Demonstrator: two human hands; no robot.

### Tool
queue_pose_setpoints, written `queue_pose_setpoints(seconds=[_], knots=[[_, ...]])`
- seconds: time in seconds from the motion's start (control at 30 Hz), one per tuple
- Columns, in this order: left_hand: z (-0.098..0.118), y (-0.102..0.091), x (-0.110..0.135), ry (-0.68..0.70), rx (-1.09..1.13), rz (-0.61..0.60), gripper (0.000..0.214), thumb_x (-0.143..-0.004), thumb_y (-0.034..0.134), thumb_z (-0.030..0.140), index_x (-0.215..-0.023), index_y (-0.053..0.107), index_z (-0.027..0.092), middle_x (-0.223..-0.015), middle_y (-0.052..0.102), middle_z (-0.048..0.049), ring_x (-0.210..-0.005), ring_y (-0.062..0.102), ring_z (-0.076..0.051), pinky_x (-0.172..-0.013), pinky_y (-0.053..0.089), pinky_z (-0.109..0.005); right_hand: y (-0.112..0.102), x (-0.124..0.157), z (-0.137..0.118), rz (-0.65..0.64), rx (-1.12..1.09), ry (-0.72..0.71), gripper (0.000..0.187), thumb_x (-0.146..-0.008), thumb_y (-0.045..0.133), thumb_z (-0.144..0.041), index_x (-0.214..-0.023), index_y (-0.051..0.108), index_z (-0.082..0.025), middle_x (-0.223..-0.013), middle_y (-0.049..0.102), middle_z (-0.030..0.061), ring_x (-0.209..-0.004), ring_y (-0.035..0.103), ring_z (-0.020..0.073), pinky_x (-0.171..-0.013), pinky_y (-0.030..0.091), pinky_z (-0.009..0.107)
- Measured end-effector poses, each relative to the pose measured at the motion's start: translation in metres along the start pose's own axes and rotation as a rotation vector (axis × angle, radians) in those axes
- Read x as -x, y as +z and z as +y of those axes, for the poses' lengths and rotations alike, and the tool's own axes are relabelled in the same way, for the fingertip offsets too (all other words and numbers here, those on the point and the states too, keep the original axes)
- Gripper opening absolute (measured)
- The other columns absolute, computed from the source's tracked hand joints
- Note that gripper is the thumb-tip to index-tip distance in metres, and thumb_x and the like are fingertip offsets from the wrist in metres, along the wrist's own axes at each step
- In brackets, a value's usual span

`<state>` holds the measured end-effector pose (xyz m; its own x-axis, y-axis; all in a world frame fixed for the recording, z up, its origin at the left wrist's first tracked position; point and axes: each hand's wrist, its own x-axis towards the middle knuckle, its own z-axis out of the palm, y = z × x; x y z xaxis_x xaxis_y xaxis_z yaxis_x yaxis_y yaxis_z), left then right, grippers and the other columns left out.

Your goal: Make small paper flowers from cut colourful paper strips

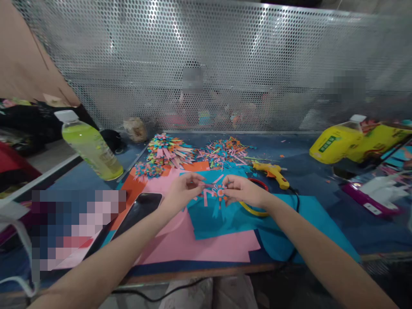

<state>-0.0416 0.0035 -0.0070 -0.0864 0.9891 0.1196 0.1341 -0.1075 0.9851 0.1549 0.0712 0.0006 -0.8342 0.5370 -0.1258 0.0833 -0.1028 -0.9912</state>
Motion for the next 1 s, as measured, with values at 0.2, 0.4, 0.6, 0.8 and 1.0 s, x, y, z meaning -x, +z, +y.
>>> queue_pose_setpoints(seconds=[0.2,0.4,0.6,0.8,1.0], knots=[[0.001,0.000,0.001,-0.039,0.010,0.045,0.027,-0.064,0.065,0.027,-0.084,0.053,0.015,-0.070,0.053,0.0029,-0.050,0.057,-0.009,-0.047,0.047,-0.023,-0.003,-0.001,0.008,-0.084,0.053,-0.019,0.030,-0.075,0.060,-0.031,-0.092,0.039,-0.018,-0.076,0.061,0.0007,-0.063,0.062,0.0120,-0.057,0.051,0.026],[0.000,-0.001,-0.001,-0.033,-0.011,0.074,0.028,-0.061,0.067,0.026,-0.083,0.053,0.015,-0.069,0.053,0.0033,-0.047,0.055,-0.008,-0.045,0.046,-0.022,-0.004,0.003,0.005,-0.035,0.477,-0.081,0.024,-0.078,0.053,-0.032,-0.098,0.051,-0.017,-0.085,0.061,0.0046,-0.071,0.060,0.0142,-0.057,0.049,0.026],[0.003,0.000,0.000,-0.045,-0.014,0.073,0.033,-0.061,0.067,0.027,-0.088,0.055,0.014,-0.067,0.056,0.0024,-0.051,0.056,-0.009,-0.048,0.046,-0.021,-0.019,0.013,-0.018,0.174,1.056,-0.304,0.018,-0.082,0.047,-0.026,-0.091,0.062,-0.021,-0.085,0.065,0.0020,-0.077,0.059,0.0140,-0.069,0.044,0.025],[0.008,0.001,0.001,-0.069,0.016,0.048,0.032,-0.064,0.065,0.030,-0.092,0.058,0.015,-0.072,0.062,-0.0002,-0.053,0.058,-0.011,-0.053,0.048,-0.023,-0.045,0.023,-0.026,0.857,1.454,0.006,0.030,-0.082,0.043,-0.039,-0.091,0.059,-0.015,-0.090,0.062,0.0121,-0.087,0.057,0.0243,-0.072,0.044,0.035],[0.010,0.003,0.004,-0.114,-0.026,0.044,0.023,-0.067,0.061,0.032,-0.083,0.061,0.015,-0.082,0.066,-0.0045,-0.060,0.060,-0.012,-0.054,0.049,-0.023,-0.073,0.017,-0.008,1.188,1.379,0.780,0.072,-0.069,0.050,-0.060,-0.111,0.047,-0.001,-0.103,0.050,0.0277,-0.099,0.049,0.0384,-0.068,0.044,0.047]])
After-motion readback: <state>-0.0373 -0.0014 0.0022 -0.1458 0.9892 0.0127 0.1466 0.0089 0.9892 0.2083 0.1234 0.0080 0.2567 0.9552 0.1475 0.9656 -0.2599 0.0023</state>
